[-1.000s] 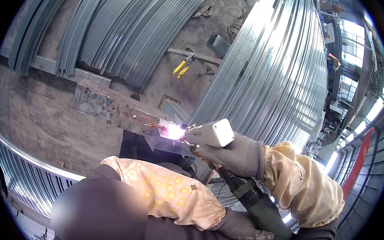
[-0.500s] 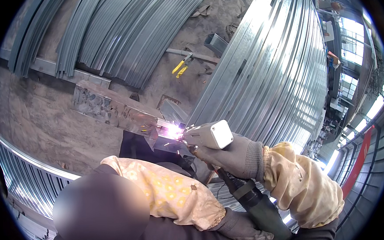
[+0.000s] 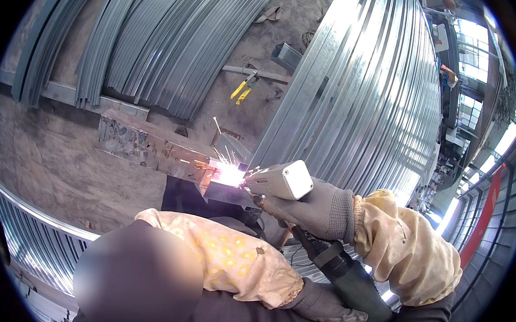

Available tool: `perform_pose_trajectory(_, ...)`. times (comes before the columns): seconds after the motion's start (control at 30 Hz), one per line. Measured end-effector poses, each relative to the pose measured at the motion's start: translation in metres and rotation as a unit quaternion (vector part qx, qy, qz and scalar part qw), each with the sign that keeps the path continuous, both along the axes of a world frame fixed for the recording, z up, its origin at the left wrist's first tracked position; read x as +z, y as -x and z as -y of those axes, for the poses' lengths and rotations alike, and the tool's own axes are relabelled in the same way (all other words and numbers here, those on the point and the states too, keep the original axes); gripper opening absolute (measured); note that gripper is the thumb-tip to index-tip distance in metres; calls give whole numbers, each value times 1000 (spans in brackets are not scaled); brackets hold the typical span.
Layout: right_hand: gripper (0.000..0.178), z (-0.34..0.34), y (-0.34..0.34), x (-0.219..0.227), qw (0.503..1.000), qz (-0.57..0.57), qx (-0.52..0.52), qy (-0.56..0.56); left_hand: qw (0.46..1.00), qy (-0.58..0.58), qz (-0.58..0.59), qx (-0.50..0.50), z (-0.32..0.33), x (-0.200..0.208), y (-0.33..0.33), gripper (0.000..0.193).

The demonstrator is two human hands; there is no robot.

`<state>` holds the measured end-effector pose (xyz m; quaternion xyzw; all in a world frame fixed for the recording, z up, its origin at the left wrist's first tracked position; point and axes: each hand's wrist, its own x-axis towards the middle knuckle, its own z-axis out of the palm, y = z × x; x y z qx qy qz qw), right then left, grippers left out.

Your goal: The person welds metal bars onto a large slatted metal frame using a handheld welding gun. They position the bars, apply welds at multiple points along the seams, and move along the structure to complete the assembly.

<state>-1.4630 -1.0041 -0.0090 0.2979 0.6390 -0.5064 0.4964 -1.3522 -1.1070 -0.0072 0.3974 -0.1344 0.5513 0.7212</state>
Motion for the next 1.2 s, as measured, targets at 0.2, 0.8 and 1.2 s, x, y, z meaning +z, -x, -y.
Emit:
perform_pose_trajectory(0.2,36,-1,-4,5,999,42,-15,-12,981,73,109,145,8,2,-75,33)
perform_pose_trajectory(0.8,53,-63,-153,111,904,-285,-309,-84,956,112,-235,133,-33,3,-111,39)
perform_pose_trajectory(1.2,62,-181,-450,129,654,-559,-485,-157,764,152,-556,290,-107,-45,-220,46)
